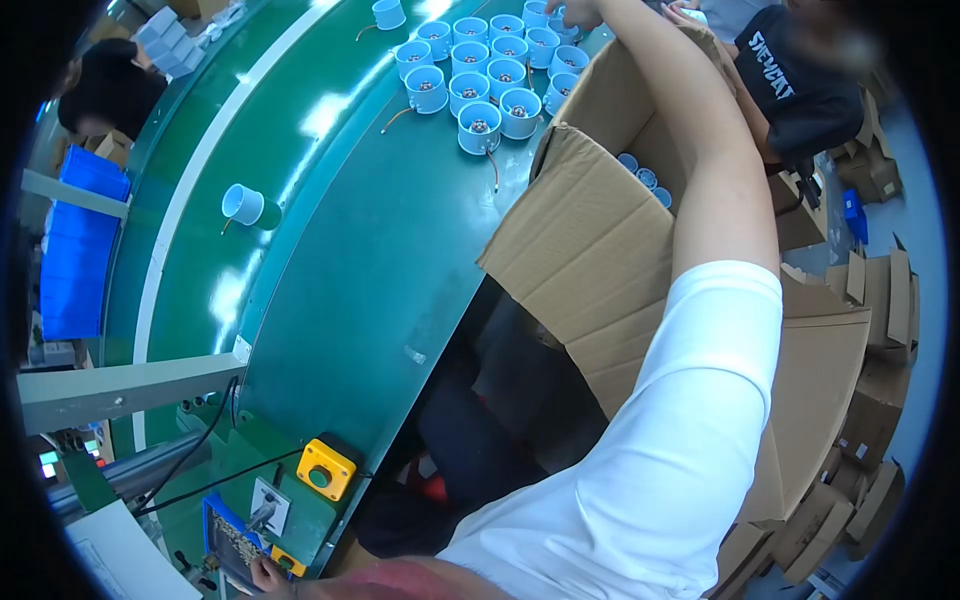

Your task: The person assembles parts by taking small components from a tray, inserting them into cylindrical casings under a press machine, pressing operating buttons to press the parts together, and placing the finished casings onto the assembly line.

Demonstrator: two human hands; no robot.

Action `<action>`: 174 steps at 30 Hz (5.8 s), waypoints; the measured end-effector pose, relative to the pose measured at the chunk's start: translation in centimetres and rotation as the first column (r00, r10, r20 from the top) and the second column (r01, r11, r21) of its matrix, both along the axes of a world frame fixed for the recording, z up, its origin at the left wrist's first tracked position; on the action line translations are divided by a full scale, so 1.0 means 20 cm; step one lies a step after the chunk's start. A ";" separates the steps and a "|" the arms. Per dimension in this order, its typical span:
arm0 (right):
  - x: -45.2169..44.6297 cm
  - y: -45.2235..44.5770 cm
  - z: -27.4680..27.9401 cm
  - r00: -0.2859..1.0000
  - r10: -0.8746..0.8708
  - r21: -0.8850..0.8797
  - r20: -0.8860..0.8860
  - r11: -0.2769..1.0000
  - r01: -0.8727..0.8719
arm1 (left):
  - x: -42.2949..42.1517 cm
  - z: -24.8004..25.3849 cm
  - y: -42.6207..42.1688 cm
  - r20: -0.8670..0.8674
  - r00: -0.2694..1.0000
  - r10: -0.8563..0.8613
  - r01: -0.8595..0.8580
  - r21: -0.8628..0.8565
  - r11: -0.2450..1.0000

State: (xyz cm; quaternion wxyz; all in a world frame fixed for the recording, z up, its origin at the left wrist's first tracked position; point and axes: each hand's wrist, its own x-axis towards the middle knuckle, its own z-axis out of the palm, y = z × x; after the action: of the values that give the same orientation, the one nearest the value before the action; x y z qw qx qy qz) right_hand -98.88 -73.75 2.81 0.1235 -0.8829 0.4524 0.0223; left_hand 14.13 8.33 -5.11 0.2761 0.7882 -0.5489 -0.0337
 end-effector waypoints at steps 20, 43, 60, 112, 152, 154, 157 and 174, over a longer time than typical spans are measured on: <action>0.86 0.39 0.29 0.976 -0.055 -0.054 -0.209 0.998 0.044 | -0.73 0.47 -0.28 0.048 0.985 0.163 -0.169 0.150 0.974; 0.68 0.88 0.27 0.716 -0.484 0.055 -0.504 0.809 0.585 | -0.73 0.33 -0.32 0.257 0.953 0.162 -0.196 0.114 0.974; 0.89 0.64 0.14 0.826 -0.249 0.042 -0.505 0.949 0.312 | -0.60 0.23 -0.30 0.201 0.969 0.142 -0.146 0.003 0.989; 1.67 0.20 0.04 0.990 -0.048 -0.015 -0.132 0.999 0.046 | -0.24 -0.04 -0.08 0.104 0.970 0.221 -0.234 0.141 0.962; 3.51 2.81 0.38 0.626 0.138 -0.256 0.768 0.961 0.101 | -0.60 0.25 -0.32 -0.034 0.988 0.149 -0.153 -0.250 0.956; 3.52 2.81 0.38 0.609 0.075 -0.181 0.789 0.977 0.114 | -0.60 0.27 -0.32 -0.038 0.984 0.176 -0.179 -0.263 0.948; 3.50 2.81 0.37 0.602 0.131 -0.237 0.788 0.966 0.100 | -0.58 0.24 -0.32 0.019 0.989 0.145 -0.132 -0.313 0.941; 3.54 2.80 0.24 0.645 -0.107 0.059 0.757 0.994 0.096 | -0.61 0.26 -0.34 -0.184 0.970 0.157 -0.197 -0.222 0.955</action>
State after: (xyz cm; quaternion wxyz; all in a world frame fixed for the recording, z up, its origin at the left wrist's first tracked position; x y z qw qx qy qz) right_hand -28.17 -17.75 7.59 0.3080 -0.7839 0.4080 -0.3524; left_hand 1.86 1.59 0.00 0.4151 0.7900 -0.4512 -0.0074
